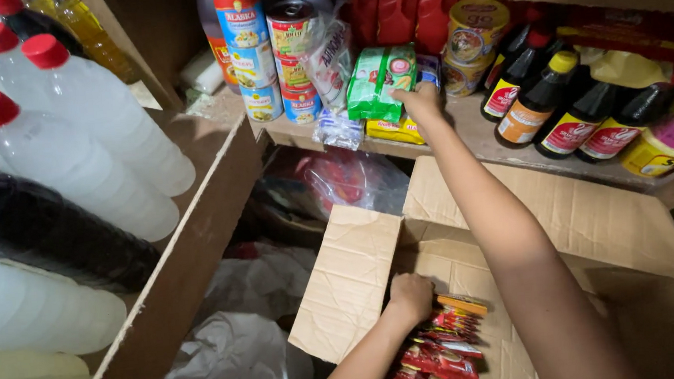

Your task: The person is packing various grocery items from shelves into a cardboard box.

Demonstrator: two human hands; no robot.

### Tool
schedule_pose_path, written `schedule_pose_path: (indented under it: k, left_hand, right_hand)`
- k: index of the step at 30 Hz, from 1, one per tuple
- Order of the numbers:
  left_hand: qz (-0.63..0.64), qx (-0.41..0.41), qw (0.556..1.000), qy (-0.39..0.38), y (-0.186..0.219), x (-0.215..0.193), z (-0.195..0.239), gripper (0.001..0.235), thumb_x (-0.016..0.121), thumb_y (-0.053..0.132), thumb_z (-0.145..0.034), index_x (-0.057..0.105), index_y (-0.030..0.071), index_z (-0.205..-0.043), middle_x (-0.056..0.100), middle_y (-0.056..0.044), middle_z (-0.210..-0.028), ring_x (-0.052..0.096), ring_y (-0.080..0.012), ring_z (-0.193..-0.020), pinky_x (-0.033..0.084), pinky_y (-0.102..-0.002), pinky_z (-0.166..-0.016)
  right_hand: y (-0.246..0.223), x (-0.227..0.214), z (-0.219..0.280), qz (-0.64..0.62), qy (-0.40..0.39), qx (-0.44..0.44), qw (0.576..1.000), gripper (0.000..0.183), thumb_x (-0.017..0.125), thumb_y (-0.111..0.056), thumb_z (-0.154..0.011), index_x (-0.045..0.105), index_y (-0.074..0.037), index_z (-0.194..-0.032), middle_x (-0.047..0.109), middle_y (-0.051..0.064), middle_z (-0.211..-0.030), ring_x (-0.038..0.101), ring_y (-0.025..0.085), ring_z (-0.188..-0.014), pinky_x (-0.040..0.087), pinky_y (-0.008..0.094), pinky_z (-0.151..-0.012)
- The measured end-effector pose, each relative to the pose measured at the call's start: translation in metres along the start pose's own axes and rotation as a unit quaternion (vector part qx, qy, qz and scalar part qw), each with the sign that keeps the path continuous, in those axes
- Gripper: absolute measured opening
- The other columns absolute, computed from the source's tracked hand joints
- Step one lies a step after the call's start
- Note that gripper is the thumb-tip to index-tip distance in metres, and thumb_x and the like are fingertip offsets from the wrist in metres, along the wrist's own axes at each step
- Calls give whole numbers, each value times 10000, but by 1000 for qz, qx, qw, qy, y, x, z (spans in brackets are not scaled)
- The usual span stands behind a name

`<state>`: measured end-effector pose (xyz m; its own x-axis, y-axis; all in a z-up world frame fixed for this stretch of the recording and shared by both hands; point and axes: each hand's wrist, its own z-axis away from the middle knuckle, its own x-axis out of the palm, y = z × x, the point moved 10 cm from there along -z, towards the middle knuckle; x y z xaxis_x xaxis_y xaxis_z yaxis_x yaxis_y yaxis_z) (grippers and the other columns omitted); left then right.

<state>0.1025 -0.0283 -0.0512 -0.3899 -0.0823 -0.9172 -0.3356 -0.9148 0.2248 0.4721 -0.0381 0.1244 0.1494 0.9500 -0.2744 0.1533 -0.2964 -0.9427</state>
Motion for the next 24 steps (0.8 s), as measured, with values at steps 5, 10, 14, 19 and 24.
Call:
schedule_pose_path:
  k: [5, 10, 14, 19, 24]
  left_hand:
    - [-2, 1, 1000, 1, -3, 16, -14, 417, 736, 498, -882, 790, 136, -1081, 765, -96, -1113, 732, -267, -1051, 569, -410, -870]
    - [-7, -7, 1000, -11, -5, 16, -14, 414, 730, 508, -892, 798, 143, -1074, 774, -101, -1091, 747, -271, -1023, 600, -400, -826]
    - [7, -5, 1000, -16, -3, 2, -4, 446, 742, 535, -872, 787, 140, -1072, 770, -103, -1078, 746, -274, -1012, 597, -407, -824]
    - [3, -8, 1000, 3, -3, 0, 0, 453, 764, 556, -832, 800, 150, -1030, 772, -91, -1058, 742, -263, -1004, 588, -404, -837]
    - [-6, 1, 1000, 8, -5, 7, -5, 377, 749, 487, -850, 794, 152, -1017, 770, -83, -1058, 740, -258, -1002, 589, -402, -830]
  right_hand:
    - [-13, 2, 1, -90, 15, -40, 995, 266, 854, -114, -777, 614, -66, -879, 713, 76, -859, 673, 183, -782, 543, 342, -683]
    - [-40, -19, 23, -349, -70, -36, 934, 288, 750, 93, -834, 532, -47, -960, 681, 115, -905, 699, 227, -834, 594, 369, -740]
    - [-107, -82, 104, -349, -160, -48, 922, 320, 756, 105, -867, 540, -64, -1033, 723, 126, -989, 728, 227, -925, 603, 341, -853]
    - [-135, -154, 193, -175, -249, -67, 950, 337, 767, 66, -876, 525, -94, -1048, 705, 51, -973, 704, 155, -902, 572, 298, -779]
    - [-73, -193, 245, -5, -305, -32, 952, 296, 777, 68, -801, 582, -60, -983, 691, 69, -888, 663, 138, -836, 533, 288, -713]
